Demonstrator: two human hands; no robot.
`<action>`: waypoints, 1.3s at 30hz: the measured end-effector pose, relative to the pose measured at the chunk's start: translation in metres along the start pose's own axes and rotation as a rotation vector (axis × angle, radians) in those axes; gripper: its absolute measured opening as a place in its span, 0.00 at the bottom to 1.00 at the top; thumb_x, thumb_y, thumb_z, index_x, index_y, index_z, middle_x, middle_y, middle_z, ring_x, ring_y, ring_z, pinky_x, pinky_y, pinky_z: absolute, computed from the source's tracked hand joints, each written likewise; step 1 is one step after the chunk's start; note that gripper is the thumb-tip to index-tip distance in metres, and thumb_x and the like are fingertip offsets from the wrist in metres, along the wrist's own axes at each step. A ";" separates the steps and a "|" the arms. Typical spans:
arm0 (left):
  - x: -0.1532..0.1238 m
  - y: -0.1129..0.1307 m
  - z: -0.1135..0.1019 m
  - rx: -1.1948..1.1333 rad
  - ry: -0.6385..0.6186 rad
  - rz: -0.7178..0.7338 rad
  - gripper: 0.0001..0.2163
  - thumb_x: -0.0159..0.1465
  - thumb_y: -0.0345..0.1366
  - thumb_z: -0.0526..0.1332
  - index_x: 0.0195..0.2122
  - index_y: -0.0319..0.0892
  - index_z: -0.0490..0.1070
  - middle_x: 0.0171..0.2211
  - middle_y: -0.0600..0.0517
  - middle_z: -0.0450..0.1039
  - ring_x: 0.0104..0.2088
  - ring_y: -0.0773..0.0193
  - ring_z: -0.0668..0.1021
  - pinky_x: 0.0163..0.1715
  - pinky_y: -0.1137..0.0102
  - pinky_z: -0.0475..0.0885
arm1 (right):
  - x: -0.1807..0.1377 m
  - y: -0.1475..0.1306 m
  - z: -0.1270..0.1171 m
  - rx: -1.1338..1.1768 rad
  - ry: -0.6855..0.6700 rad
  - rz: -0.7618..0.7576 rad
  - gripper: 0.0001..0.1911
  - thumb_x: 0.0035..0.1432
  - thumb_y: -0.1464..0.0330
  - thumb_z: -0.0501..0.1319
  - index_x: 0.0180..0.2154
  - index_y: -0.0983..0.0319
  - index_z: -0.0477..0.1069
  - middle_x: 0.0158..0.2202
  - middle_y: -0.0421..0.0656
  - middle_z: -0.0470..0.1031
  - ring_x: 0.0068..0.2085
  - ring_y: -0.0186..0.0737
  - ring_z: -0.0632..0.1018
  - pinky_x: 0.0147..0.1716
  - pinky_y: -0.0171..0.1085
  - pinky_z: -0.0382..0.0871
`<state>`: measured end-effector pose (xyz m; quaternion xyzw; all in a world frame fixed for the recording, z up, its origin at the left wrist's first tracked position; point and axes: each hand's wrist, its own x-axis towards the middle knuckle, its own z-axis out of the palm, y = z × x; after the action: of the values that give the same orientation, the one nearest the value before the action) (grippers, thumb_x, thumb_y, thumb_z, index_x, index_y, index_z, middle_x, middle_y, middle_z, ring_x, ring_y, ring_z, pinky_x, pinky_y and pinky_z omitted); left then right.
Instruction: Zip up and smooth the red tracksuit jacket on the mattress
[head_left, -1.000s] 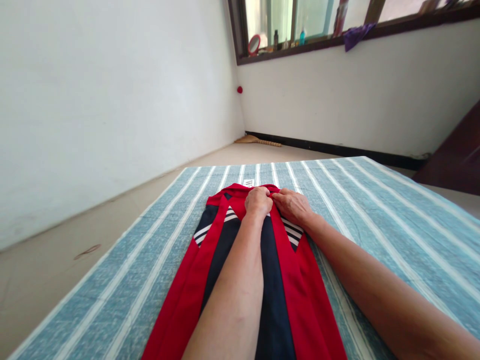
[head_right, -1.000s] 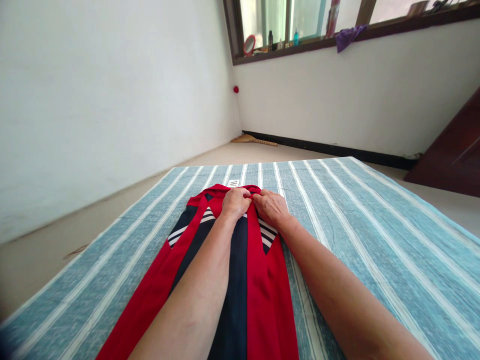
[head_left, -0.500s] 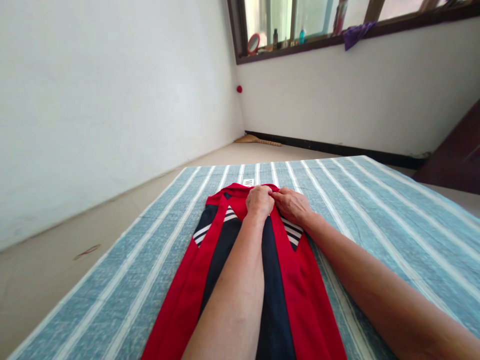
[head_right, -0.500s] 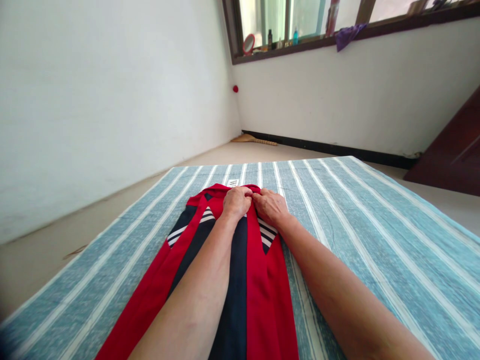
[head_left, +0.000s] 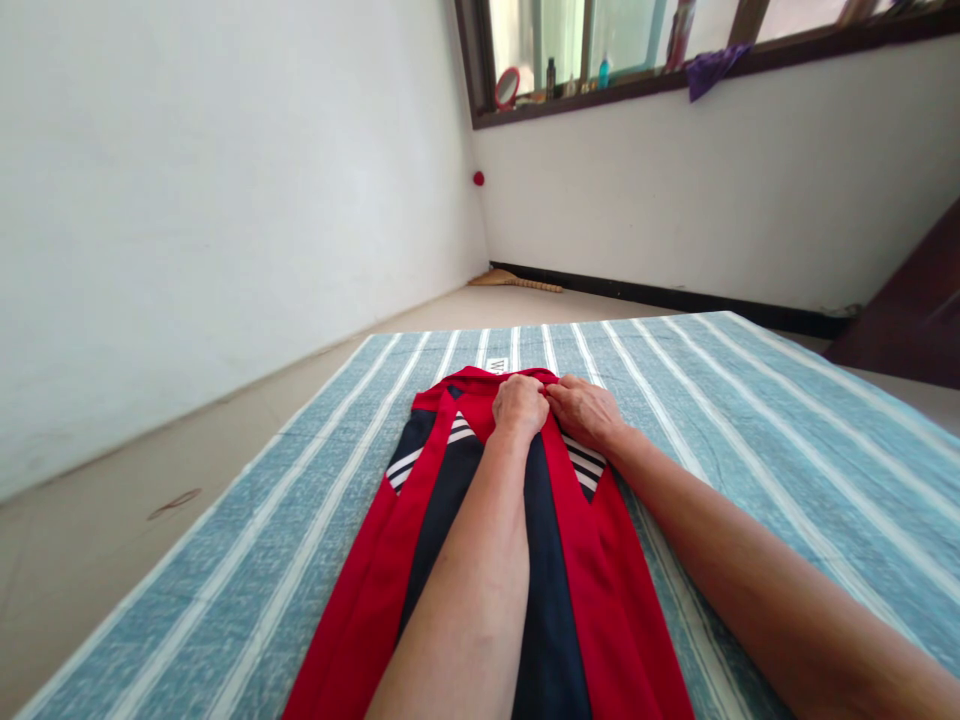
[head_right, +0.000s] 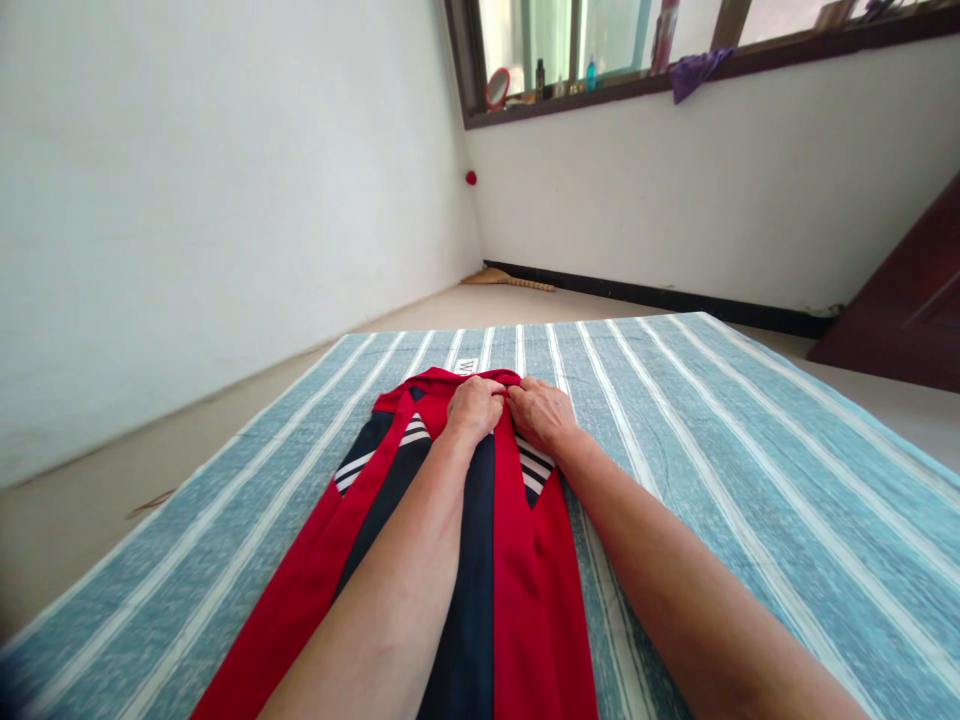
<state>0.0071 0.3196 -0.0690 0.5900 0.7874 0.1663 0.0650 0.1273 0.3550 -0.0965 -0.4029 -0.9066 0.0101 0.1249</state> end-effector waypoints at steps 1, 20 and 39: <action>0.000 0.000 0.000 -0.002 0.000 0.000 0.14 0.61 0.31 0.55 0.41 0.47 0.80 0.44 0.44 0.78 0.47 0.52 0.77 0.44 0.66 0.72 | 0.000 0.000 0.000 0.000 0.000 -0.003 0.19 0.69 0.64 0.44 0.44 0.58 0.73 0.43 0.47 0.74 0.46 0.43 0.74 0.40 0.37 0.64; -0.005 0.002 0.001 0.025 -0.003 0.001 0.15 0.63 0.32 0.54 0.45 0.46 0.79 0.47 0.43 0.73 0.50 0.51 0.73 0.48 0.66 0.70 | 0.000 -0.001 0.002 -0.023 0.010 0.007 0.19 0.69 0.65 0.44 0.45 0.59 0.73 0.43 0.47 0.75 0.45 0.44 0.75 0.40 0.38 0.65; -0.004 0.001 0.001 0.074 -0.020 -0.008 0.15 0.65 0.34 0.53 0.46 0.49 0.78 0.48 0.45 0.73 0.50 0.53 0.73 0.47 0.66 0.70 | 0.000 -0.002 0.001 -0.025 -0.010 0.028 0.20 0.70 0.63 0.43 0.45 0.59 0.72 0.44 0.47 0.74 0.47 0.44 0.74 0.42 0.38 0.64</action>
<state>0.0098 0.3166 -0.0699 0.5904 0.7947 0.1309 0.0516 0.1258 0.3536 -0.0972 -0.4168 -0.9016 0.0025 0.1154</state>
